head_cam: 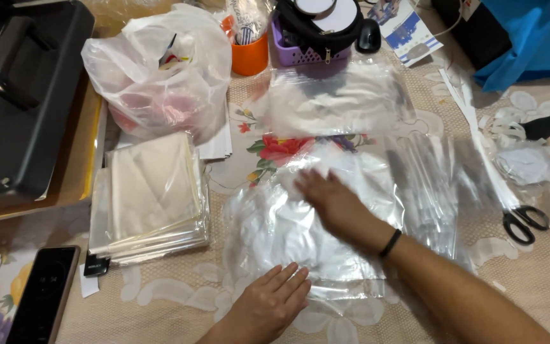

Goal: Cleaning and organizing clear plastic bags using a cloth on a workspace.

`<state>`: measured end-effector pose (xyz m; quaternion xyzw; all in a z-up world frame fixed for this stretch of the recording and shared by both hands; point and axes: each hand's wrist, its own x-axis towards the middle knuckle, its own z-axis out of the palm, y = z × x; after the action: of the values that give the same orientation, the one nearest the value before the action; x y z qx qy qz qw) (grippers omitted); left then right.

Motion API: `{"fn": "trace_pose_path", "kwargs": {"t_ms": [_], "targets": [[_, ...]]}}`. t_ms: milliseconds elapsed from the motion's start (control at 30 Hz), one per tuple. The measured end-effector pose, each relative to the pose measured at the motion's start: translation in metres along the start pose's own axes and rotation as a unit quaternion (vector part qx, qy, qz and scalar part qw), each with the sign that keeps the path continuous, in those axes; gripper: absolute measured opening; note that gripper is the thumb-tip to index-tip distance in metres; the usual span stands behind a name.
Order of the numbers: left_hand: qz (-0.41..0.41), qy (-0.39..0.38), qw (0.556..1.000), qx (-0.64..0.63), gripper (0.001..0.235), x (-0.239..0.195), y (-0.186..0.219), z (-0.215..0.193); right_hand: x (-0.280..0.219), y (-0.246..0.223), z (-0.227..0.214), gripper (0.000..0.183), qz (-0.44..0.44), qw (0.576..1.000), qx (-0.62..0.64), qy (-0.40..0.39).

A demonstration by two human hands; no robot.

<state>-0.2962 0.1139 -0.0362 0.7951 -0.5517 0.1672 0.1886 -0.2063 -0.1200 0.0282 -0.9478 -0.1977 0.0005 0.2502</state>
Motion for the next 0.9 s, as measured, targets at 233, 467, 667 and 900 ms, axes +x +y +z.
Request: {"fn": "trace_pose_path", "kwargs": {"t_ms": [233, 467, 667, 900], "targets": [[0.035, -0.027, 0.999, -0.021, 0.032, 0.002, -0.01, -0.009, -0.015, 0.037, -0.008, 0.041, 0.053, 0.992, -0.017, 0.114], [0.056, 0.185, 0.981, 0.01, 0.008, 0.024, 0.0, -0.049, -0.1, -0.024, 0.007, 0.051, -0.215, 0.966, -0.084, 0.118], [0.108, 0.105, 0.989, -0.01, 0.008, 0.02, 0.005, -0.038, -0.142, -0.011, 0.026, 0.05, -0.202, 0.974, -0.028, 0.099], [0.092, 0.04, 0.992, -0.075, 0.025, -0.004, 0.002, 0.006, -0.13, -0.004, 0.02, 0.052, -0.14, 0.989, -0.029, -0.035]]}}
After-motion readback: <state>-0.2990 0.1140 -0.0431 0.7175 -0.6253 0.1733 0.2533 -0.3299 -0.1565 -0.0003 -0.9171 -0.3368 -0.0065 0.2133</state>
